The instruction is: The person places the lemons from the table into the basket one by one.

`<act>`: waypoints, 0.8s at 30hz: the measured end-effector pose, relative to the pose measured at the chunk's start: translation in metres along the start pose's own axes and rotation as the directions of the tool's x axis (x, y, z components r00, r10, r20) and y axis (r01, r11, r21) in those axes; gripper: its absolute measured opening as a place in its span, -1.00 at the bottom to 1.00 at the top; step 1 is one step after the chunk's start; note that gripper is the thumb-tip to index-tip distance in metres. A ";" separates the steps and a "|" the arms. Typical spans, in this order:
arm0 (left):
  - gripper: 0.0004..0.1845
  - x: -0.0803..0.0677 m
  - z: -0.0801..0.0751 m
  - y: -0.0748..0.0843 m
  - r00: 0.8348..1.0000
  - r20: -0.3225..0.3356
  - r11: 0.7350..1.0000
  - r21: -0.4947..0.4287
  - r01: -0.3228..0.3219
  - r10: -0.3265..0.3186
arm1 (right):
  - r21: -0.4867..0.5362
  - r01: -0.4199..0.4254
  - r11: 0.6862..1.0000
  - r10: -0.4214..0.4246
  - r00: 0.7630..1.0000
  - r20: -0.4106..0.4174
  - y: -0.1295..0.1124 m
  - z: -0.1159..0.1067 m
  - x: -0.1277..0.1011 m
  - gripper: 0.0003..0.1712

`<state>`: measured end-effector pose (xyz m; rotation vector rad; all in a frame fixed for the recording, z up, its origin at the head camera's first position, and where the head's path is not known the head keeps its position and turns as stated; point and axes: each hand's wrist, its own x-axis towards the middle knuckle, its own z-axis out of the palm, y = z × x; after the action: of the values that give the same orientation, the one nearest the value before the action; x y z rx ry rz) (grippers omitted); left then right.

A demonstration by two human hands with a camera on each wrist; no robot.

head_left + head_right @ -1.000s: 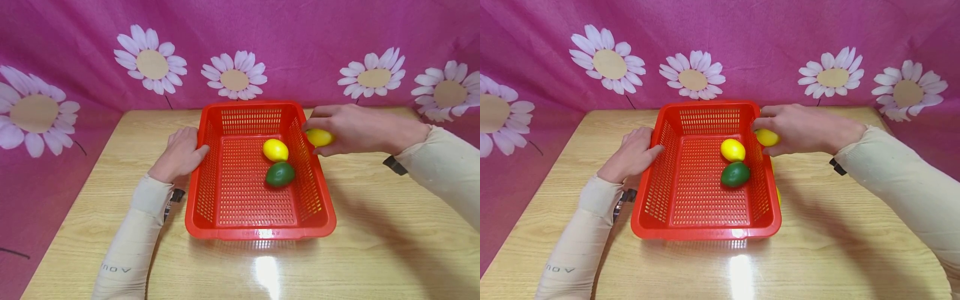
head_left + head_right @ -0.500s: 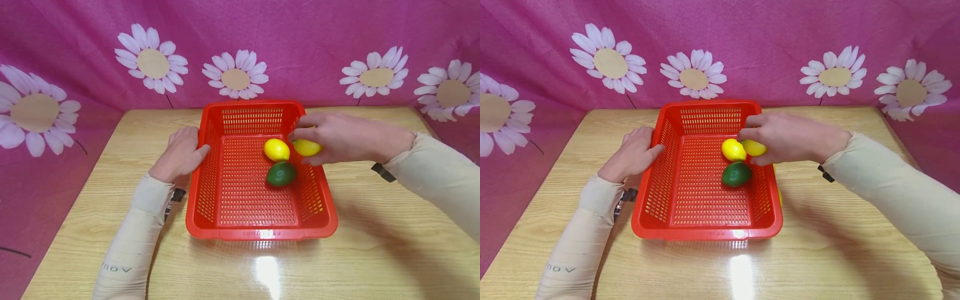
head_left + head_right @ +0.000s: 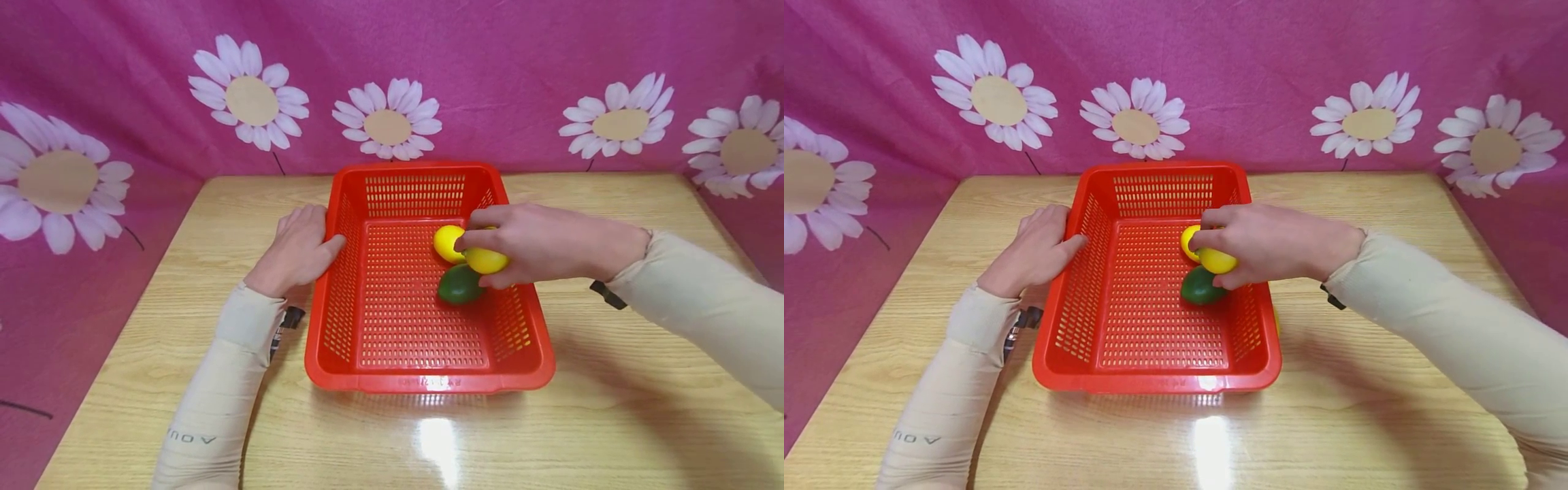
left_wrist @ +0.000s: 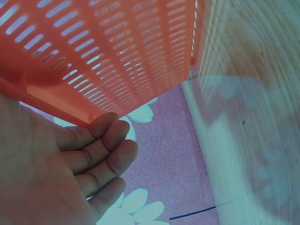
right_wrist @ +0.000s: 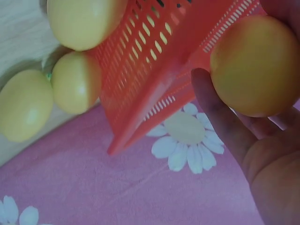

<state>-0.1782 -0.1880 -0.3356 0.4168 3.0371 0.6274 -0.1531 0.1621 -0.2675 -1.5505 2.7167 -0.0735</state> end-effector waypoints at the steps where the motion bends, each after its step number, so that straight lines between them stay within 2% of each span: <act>1: -0.65 0.000 0.000 0.000 1.000 0.000 1.000 0.002 0.000 0.000 | 0.003 -0.004 1.000 0.004 1.000 0.014 -0.001 0.001 0.001 -0.41; 7: -0.65 0.000 -0.001 0.001 1.000 0.000 1.000 0.003 0.001 -0.001 | 0.032 -0.023 0.999 0.021 0.997 0.078 -0.007 0.010 0.005 -0.39; 18: -0.63 0.000 0.000 0.001 1.000 0.008 1.000 0.003 0.004 -0.004 | 0.040 -0.007 0.999 0.002 0.991 0.134 -0.014 0.022 0.010 -0.40; 24: -0.63 0.001 0.001 -0.001 1.000 0.003 1.000 0.008 0.003 -0.003 | 0.063 -0.043 0.997 0.030 0.982 0.188 -0.017 0.027 0.011 -0.40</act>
<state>-0.1793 -0.1880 -0.3366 0.4125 3.0381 0.6135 -0.1432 0.1429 -0.2933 -1.4125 2.5687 -0.0176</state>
